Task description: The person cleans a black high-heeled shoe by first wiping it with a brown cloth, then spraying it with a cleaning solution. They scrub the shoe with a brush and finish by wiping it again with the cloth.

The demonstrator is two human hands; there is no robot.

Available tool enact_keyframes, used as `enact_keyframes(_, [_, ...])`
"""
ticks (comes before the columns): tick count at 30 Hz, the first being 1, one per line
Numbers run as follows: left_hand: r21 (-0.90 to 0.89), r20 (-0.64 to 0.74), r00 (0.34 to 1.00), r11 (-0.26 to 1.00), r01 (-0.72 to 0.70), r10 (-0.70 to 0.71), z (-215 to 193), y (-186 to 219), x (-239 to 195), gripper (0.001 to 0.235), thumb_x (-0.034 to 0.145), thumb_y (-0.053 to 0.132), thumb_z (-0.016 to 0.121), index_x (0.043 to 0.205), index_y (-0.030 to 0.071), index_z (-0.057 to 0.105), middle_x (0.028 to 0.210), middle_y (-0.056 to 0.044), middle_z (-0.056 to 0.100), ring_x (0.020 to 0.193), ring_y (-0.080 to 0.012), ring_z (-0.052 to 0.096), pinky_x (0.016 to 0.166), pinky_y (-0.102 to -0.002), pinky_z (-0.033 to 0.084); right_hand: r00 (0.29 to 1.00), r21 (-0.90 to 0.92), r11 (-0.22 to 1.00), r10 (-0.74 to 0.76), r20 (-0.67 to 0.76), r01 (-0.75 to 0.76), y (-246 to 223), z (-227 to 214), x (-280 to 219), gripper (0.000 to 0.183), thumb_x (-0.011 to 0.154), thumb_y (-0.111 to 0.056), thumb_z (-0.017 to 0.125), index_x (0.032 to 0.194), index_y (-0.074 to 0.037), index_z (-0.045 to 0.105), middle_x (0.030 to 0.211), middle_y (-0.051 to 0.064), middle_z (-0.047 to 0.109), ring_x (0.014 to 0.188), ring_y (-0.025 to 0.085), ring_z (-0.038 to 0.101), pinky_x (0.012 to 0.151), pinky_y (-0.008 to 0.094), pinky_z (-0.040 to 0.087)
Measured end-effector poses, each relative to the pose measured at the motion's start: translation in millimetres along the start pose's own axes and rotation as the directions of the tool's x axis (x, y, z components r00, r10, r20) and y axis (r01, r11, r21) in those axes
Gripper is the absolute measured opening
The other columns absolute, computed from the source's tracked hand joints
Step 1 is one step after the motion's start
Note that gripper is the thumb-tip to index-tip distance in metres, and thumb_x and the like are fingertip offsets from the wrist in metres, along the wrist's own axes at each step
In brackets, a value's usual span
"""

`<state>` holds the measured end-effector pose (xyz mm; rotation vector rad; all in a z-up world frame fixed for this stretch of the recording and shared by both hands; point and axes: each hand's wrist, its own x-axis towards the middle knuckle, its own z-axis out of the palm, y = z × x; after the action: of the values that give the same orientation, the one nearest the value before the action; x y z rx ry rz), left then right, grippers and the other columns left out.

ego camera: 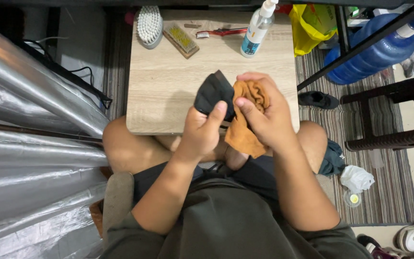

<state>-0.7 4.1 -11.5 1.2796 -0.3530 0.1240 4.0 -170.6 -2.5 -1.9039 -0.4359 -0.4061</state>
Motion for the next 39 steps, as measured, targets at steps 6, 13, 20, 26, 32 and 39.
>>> enact_keyframes(6, [-0.035, -0.071, 0.997, 0.999, -0.011, 0.009, -6.1, -37.8, -15.5, 0.027, 0.106, 0.012, 0.056, 0.124, -0.004, 0.068, 0.120, -0.018, 0.072, 0.112, -0.0173, 0.062, 0.099, -0.044, 0.055, 0.997, -0.112, 0.990, 0.079, -0.011, -0.080, 59.4, -7.5, -38.3, 0.021, 0.095, -0.015, 0.077, 0.106, -0.001, 0.066, 0.125, 0.014, 0.067, 0.107, 0.034, 0.066, 0.092, 0.043, 0.048])
enact_keyframes(13, [0.123, -0.140, 0.987, 0.990, -0.068, 0.085, -3.4, -16.3, -12.3, 0.030, 0.109, 0.014, 0.053, 0.127, -0.006, 0.065, 0.120, -0.019, 0.071, 0.113, -0.0181, 0.059, 0.096, -0.043, 0.056, 0.986, -0.399, 0.910, 0.052, -0.158, -0.112, 132.0, -23.8, -81.3, 0.026, 0.094, -0.019, 0.083, 0.092, -0.004, 0.061, 0.107, 0.015, 0.066, 0.102, 0.040, 0.068, 0.090, 0.044, 0.051])
enact_keyframes(20, [0.236, -0.277, 0.961, 0.969, 0.078, -0.010, 9.4, -0.8, -3.9, 0.029, 0.107, 0.021, 0.051, 0.115, -0.003, 0.066, 0.096, -0.013, 0.071, 0.086, -0.0150, 0.064, 0.074, -0.036, 0.059, 0.961, -0.254, 0.963, 0.015, -0.276, -0.088, 59.7, -8.6, -63.9, 0.018, 0.101, -0.018, 0.071, 0.095, -0.005, 0.061, 0.102, 0.015, 0.061, 0.095, 0.037, 0.063, 0.086, 0.040, 0.047])
enact_keyframes(26, [0.176, -0.520, 0.850, 0.964, 0.198, -0.080, 9.3, -15.7, -7.2, 0.021, 0.106, 0.023, 0.051, 0.100, 0.009, 0.066, 0.081, -0.004, 0.069, 0.071, -0.0098, 0.066, 0.063, -0.026, 0.061, 0.965, -0.208, 0.977, -0.020, -0.260, -0.036, 102.7, 23.3, -61.6, 0.021, 0.107, -0.020, 0.060, 0.096, -0.002, 0.062, 0.095, 0.015, 0.057, 0.090, 0.039, 0.062, 0.083, 0.041, 0.048])
enact_keyframes(32, [-0.015, -0.510, 0.857, 0.997, 0.077, -0.074, -6.7, -46.3, -8.1, 0.028, 0.109, 0.019, 0.046, 0.118, -0.002, 0.062, 0.095, -0.011, 0.069, 0.086, -0.0181, 0.074, 0.070, -0.039, 0.068, 0.967, -0.350, 0.930, 0.025, -0.253, -0.115, 139.0, 11.8, -75.8, 0.019, 0.108, -0.017, 0.061, 0.100, 0.000, 0.064, 0.091, 0.018, 0.055, 0.088, 0.043, 0.061, 0.081, 0.044, 0.049])
enact_keyframes(39, [0.155, -0.527, 0.850, 0.981, 0.115, -0.016, -13.0, -48.9, -12.8, 0.020, 0.105, 0.018, 0.058, 0.117, 0.003, 0.063, 0.103, -0.006, 0.068, 0.093, -0.0119, 0.068, 0.070, -0.028, 0.066, 0.954, -0.331, 0.940, -0.025, -0.298, -0.079, 55.6, 10.7, -47.1, 0.015, 0.100, -0.011, 0.073, 0.103, -0.002, 0.060, 0.098, 0.015, 0.052, 0.096, 0.039, 0.060, 0.088, 0.043, 0.047])
